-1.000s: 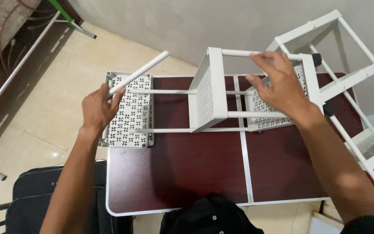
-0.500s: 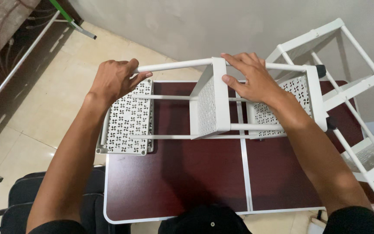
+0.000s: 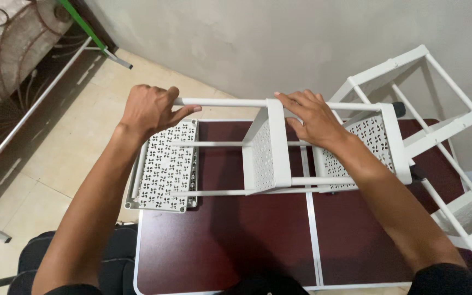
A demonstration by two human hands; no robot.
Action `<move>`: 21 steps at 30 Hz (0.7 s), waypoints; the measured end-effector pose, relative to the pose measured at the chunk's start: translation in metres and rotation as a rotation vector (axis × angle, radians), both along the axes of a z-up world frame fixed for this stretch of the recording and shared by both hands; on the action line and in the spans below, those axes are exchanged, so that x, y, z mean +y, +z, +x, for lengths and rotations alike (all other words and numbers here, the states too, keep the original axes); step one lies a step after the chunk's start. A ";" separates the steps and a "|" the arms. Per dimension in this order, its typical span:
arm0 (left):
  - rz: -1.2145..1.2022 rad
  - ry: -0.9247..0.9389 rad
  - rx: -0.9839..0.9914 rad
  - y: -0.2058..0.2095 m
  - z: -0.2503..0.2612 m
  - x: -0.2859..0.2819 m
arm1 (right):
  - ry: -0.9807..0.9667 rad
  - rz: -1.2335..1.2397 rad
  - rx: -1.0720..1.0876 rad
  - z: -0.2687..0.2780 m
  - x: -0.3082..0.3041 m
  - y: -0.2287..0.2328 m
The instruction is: The person assembles a white plastic shelving unit by attaching black caster wheels to a perforated base, inserting white plastic rods into the base, and connecting additional perforated panels to form a frame. The assembly is performed on a maroon table with parts organized in a container.
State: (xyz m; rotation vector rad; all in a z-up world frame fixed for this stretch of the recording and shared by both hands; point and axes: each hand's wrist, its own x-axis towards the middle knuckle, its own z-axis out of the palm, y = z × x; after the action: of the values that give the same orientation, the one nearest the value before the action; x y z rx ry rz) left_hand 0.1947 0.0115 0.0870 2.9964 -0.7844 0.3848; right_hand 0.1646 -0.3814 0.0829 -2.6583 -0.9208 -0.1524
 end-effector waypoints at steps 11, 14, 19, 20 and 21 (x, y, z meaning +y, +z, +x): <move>-0.114 0.078 0.254 0.000 0.006 -0.006 | 0.002 0.037 -0.096 0.004 -0.004 -0.016; -0.108 0.103 0.439 -0.001 0.008 -0.006 | 0.024 0.041 -0.113 0.000 -0.009 -0.019; -0.117 0.124 0.562 0.011 0.022 -0.009 | 0.034 0.000 -0.122 0.003 -0.005 -0.018; -0.091 0.170 0.604 0.011 0.021 -0.013 | 0.049 0.012 -0.124 0.002 -0.006 -0.016; -0.085 0.159 0.503 0.010 0.020 -0.012 | 0.064 0.032 -0.132 0.003 -0.003 -0.015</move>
State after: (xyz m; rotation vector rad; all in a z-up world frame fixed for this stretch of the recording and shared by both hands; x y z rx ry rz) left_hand 0.2144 -0.0006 0.0971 2.8795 -0.4693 -0.3202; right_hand 0.1678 -0.3848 0.0681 -2.6110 -1.0346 -0.3280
